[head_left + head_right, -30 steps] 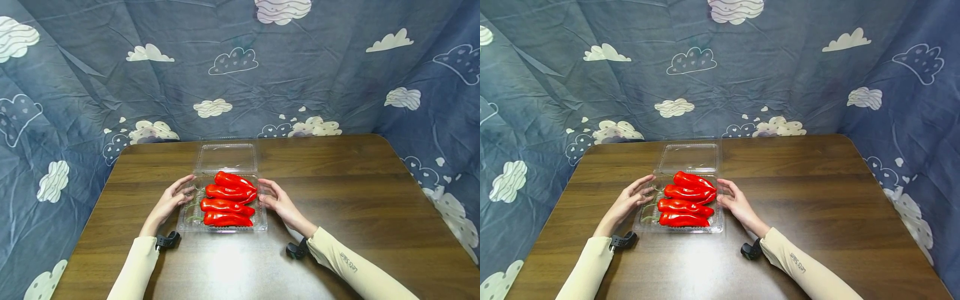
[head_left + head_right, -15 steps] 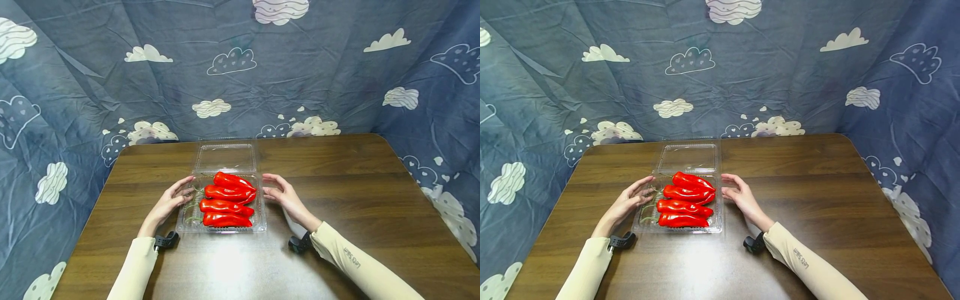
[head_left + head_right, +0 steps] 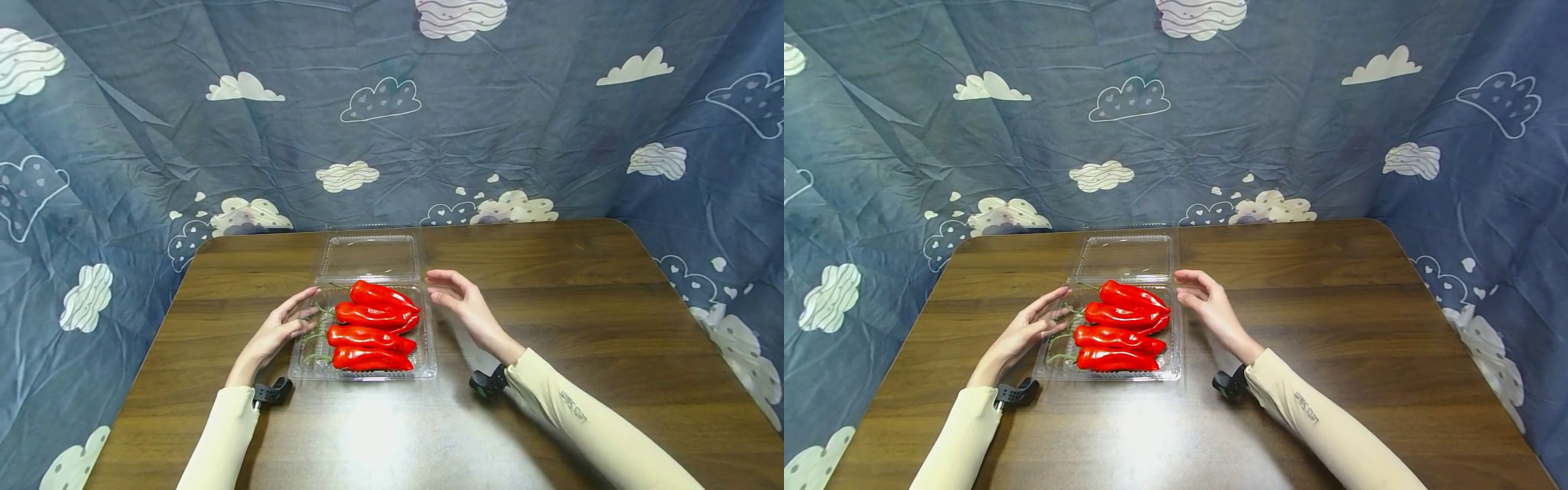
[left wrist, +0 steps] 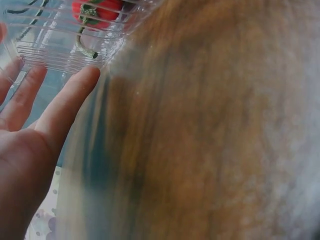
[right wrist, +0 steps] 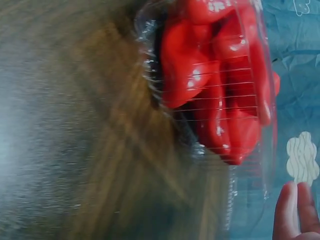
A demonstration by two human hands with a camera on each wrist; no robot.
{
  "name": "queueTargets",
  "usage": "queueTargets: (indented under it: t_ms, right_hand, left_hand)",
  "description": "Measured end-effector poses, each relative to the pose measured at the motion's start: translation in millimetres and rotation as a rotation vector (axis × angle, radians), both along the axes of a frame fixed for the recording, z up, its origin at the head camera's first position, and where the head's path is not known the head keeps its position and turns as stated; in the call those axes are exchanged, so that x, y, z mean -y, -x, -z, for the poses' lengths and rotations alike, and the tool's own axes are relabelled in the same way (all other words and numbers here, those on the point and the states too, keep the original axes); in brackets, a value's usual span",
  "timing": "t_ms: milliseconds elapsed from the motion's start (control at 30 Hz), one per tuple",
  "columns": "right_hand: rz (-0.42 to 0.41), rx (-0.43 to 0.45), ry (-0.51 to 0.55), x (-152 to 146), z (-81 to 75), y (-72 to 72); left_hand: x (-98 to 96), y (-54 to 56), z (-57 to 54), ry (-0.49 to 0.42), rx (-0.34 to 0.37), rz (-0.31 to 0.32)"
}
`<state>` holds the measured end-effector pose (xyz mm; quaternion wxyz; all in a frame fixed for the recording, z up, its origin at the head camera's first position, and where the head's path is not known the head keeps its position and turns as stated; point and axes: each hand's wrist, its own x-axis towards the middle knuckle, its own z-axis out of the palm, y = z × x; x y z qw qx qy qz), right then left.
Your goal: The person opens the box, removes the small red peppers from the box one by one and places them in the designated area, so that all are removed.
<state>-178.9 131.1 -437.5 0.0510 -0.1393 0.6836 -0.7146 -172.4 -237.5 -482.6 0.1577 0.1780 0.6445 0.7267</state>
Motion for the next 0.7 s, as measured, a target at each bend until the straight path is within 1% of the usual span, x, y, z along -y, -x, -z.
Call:
queueTargets:
  t_ms: [233,533,700]
  right_hand:
    - [-0.083,-0.012,-0.017,9.8,-8.2,8.3]
    - [-0.194,-0.016,0.003,21.6,-10.0,19.3]
    - [-0.239,-0.016,-0.011,29.6,-8.7,24.4]
  left_hand:
    - [0.1,0.3,0.3,-0.006,0.006,0.004]
    - [1.0,0.5,0.3,-0.012,0.003,0.022]
    - [0.8,0.3,1.5,-0.019,-0.003,0.029]
